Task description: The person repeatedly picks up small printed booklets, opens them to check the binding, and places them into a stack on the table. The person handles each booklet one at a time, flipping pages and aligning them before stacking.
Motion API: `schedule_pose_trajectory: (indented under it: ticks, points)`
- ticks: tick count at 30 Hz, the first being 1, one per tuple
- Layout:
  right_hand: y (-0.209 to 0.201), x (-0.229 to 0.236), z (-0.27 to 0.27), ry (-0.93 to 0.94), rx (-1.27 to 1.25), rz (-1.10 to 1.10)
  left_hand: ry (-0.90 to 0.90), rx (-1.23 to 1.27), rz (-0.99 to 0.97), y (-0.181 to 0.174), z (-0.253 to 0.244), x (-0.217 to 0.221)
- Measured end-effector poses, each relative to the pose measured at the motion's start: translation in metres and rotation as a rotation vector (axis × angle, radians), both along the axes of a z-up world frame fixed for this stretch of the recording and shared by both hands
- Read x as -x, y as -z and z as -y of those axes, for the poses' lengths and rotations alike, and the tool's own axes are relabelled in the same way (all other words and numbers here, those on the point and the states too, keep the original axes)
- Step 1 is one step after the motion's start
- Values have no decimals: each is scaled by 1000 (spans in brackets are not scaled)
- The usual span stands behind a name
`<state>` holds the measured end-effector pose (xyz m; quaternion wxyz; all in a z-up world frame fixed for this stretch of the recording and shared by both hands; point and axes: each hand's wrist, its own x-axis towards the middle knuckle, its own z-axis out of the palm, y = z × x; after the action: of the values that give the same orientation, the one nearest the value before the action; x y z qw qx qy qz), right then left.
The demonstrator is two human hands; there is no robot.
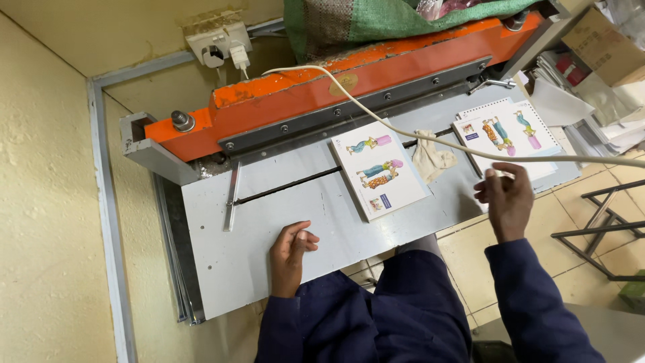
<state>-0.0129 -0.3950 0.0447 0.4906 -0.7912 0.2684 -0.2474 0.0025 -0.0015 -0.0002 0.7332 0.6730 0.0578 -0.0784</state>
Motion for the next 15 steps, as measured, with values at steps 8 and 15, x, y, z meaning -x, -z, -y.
schedule_pose_trajectory:
  ticks: [8,15]
  points:
    - [2,-20,-38,-736,719,121,344,-472,587,-45,85,-16]
    - [25,-30,-35,-914,831,64,432,-932,860,-14,141,-37]
